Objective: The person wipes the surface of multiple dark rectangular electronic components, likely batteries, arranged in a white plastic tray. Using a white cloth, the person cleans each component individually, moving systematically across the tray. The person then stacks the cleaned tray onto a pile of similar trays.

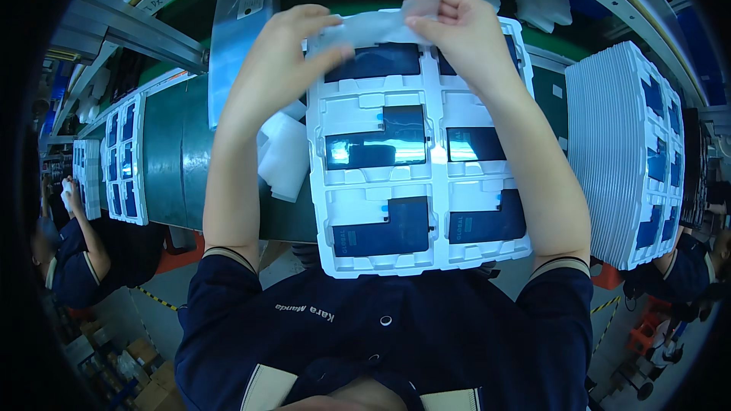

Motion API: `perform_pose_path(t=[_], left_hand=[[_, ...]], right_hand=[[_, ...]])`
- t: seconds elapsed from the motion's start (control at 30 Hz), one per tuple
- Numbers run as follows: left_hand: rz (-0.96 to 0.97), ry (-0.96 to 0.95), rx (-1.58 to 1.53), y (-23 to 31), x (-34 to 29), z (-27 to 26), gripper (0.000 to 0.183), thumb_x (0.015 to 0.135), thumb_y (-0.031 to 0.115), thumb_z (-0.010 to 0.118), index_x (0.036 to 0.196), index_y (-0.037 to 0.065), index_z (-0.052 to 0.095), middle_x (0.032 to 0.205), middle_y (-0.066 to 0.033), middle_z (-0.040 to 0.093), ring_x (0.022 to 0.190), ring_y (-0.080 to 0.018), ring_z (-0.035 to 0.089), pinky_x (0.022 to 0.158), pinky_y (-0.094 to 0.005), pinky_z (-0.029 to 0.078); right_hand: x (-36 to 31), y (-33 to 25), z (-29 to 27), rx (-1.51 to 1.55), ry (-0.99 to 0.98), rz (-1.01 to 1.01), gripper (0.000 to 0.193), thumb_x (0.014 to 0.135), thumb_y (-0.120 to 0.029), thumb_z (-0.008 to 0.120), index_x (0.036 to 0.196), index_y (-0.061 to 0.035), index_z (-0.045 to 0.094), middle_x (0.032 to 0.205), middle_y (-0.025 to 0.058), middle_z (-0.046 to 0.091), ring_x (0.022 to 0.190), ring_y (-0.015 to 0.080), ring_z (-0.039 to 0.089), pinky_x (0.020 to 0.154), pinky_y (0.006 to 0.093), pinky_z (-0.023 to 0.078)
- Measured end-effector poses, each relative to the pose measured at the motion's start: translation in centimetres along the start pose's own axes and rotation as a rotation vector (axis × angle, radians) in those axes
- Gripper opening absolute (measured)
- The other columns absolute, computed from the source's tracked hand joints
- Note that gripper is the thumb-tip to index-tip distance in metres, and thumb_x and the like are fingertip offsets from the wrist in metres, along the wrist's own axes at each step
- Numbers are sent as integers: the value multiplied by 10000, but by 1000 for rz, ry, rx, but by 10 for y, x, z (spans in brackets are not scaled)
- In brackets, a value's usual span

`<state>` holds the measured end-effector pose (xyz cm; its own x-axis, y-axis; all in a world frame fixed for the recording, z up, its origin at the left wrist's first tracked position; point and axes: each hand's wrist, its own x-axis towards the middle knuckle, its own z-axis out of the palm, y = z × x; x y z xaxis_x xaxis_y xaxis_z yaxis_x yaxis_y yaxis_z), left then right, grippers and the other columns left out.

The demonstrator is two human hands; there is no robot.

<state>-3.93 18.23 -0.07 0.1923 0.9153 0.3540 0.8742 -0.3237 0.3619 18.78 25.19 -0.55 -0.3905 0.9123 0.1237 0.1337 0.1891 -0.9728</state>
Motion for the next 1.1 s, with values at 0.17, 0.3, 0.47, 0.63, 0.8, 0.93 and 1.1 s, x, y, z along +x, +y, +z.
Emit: perform_pose_path(t=[0.17,0.3,0.47,0.63,0.8,0.93,1.1], left_hand=[[33,-134,153,8,-12,8,389,795,254,693,1077,-6,626,1355,-232,453,1300,-399,374,1031,-434,363],[99,-75,-7,-9,-4,16,319,798,227,690,994,-15,623,1210,-211,539,1148,-362,479,921,-385,420],[-45,-354,-323,7,3,-26,191,815,157,673,908,-6,640,929,-138,622,891,-279,553,787,-337,435],[326,-690,-562,-18,-7,-54,160,794,125,698,879,-2,654,913,-110,621,872,-243,553,777,-339,436],[454,-600,-554,-16,-6,-38,145,723,102,746,798,-4,680,1196,-165,587,1172,-323,506,952,-405,407],[374,-583,-470,-15,-8,-28,137,715,107,750,814,24,703,1340,-194,513,1284,-357,434,1058,-452,311],[398,-582,-434,-17,-6,-28,144,715,129,754,827,48,713,1373,-193,489,1296,-344,427,1102,-474,215]], right_hand=[[11,16,-14,84,59,-92,156,815,-85,703,959,-31,682,921,61,680,821,112,601,777,246,471],[21,19,-13,451,62,-38,171,806,-95,717,963,-48,667,911,44,672,838,98,595,798,249,456],[24,27,-9,400,290,1,199,816,-121,738,972,-51,636,876,34,645,800,75,576,706,199,453],[8,19,16,-154,-88,-65,207,761,-151,759,930,-66,674,768,31,626,644,103,539,569,230,437],[6,21,20,-414,-140,-155,190,769,-190,750,899,-70,681,775,32,627,649,110,526,579,232,435],[8,22,17,-295,-181,-132,195,773,-186,750,908,-66,678,787,38,631,667,113,549,588,233,448],[9,21,15,-214,-229,-83,207,776,-179,753,931,-67,675,807,47,640,695,122,577,604,245,472]])
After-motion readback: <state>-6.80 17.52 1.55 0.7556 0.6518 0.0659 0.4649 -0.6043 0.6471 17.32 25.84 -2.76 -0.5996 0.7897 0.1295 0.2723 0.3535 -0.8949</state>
